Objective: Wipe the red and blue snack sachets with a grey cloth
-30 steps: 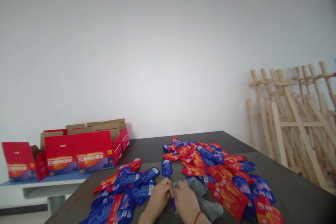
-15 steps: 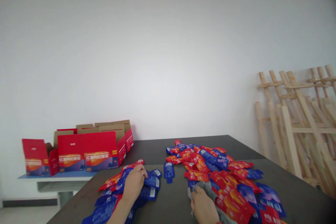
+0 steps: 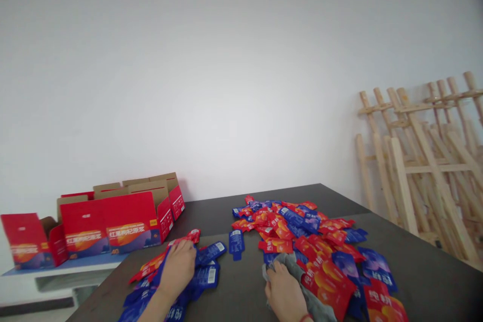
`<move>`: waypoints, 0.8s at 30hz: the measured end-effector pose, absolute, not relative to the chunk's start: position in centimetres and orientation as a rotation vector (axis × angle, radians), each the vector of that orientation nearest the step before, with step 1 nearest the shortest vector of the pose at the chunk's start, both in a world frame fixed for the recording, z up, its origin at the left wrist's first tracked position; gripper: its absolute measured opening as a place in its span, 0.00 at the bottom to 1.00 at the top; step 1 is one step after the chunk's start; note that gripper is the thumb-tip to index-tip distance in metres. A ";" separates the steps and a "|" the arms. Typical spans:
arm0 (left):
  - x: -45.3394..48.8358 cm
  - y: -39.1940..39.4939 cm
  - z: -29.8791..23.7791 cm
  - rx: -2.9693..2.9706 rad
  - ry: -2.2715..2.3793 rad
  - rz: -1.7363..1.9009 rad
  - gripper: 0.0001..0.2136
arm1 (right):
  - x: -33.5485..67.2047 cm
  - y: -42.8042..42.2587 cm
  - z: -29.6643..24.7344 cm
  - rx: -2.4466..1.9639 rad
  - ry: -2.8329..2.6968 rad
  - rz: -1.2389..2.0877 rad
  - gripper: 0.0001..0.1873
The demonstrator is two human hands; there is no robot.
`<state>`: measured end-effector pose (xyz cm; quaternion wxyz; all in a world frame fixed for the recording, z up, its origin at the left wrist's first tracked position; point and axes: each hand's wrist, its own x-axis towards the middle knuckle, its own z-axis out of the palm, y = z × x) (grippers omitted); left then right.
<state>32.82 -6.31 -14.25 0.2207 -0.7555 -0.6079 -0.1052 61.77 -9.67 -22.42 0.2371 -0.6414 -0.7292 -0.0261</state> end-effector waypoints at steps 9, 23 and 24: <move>45.8 0.6 -17.4 -2.307 -2.038 -0.171 0.23 | 62.2 -9.9 -22.3 -1.753 -1.970 -0.023 0.15; 45.2 -1.3 -15.9 -2.493 -1.997 -0.365 0.14 | 62.6 -9.5 -23.2 -1.690 -2.010 0.021 0.18; 44.7 -1.8 -15.7 -2.519 -2.008 -0.417 0.14 | 62.7 -9.5 -23.1 -1.690 -2.003 0.037 0.18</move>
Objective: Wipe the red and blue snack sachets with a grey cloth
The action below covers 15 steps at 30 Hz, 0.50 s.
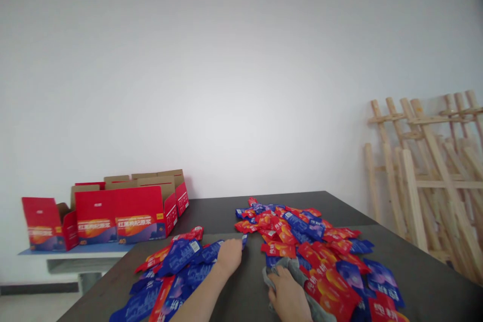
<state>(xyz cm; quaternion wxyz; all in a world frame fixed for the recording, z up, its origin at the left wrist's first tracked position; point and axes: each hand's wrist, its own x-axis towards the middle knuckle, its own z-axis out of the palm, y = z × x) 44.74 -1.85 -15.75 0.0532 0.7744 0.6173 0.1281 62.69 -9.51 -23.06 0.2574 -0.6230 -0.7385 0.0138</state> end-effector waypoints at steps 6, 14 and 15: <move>42.8 -4.5 -17.6 1.970 1.572 0.502 0.13 | 64.2 -9.5 -19.9 -1.668 -1.871 0.104 0.18; 43.6 -5.4 -22.2 1.338 1.061 0.567 0.07 | 59.4 -11.8 -19.1 -1.475 -2.087 0.102 0.18; 43.6 -5.5 -22.3 1.379 1.053 0.561 0.08 | 58.7 -11.9 -19.7 -1.468 -2.120 0.119 0.17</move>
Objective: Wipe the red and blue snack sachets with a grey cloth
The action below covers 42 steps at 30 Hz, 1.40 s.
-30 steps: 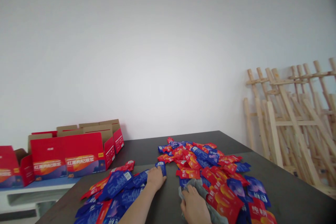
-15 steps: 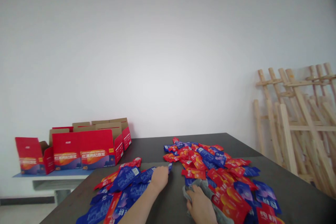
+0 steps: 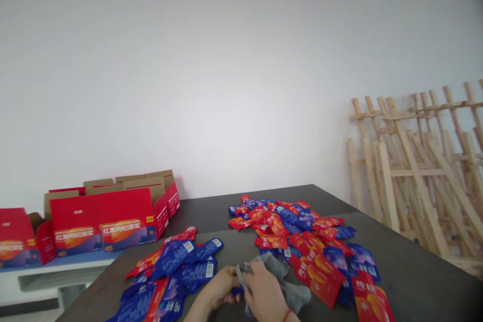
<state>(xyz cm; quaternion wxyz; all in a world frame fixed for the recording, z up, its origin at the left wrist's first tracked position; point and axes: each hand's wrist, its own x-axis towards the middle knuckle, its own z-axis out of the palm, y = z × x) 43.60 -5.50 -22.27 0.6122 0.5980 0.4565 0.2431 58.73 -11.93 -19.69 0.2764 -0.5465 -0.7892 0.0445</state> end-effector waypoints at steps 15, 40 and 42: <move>42.0 -5.6 -22.5 1.340 1.169 0.589 0.11 | 64.3 -9.0 -21.4 -1.906 -2.023 -0.006 0.15; 42.1 -5.2 -23.0 1.165 1.127 0.738 0.10 | 61.9 -9.9 -22.4 -1.849 -2.140 -0.181 0.22; 42.0 -5.0 -23.0 1.186 1.076 0.797 0.09 | 63.5 -9.5 -22.2 -1.933 -2.092 -0.167 0.20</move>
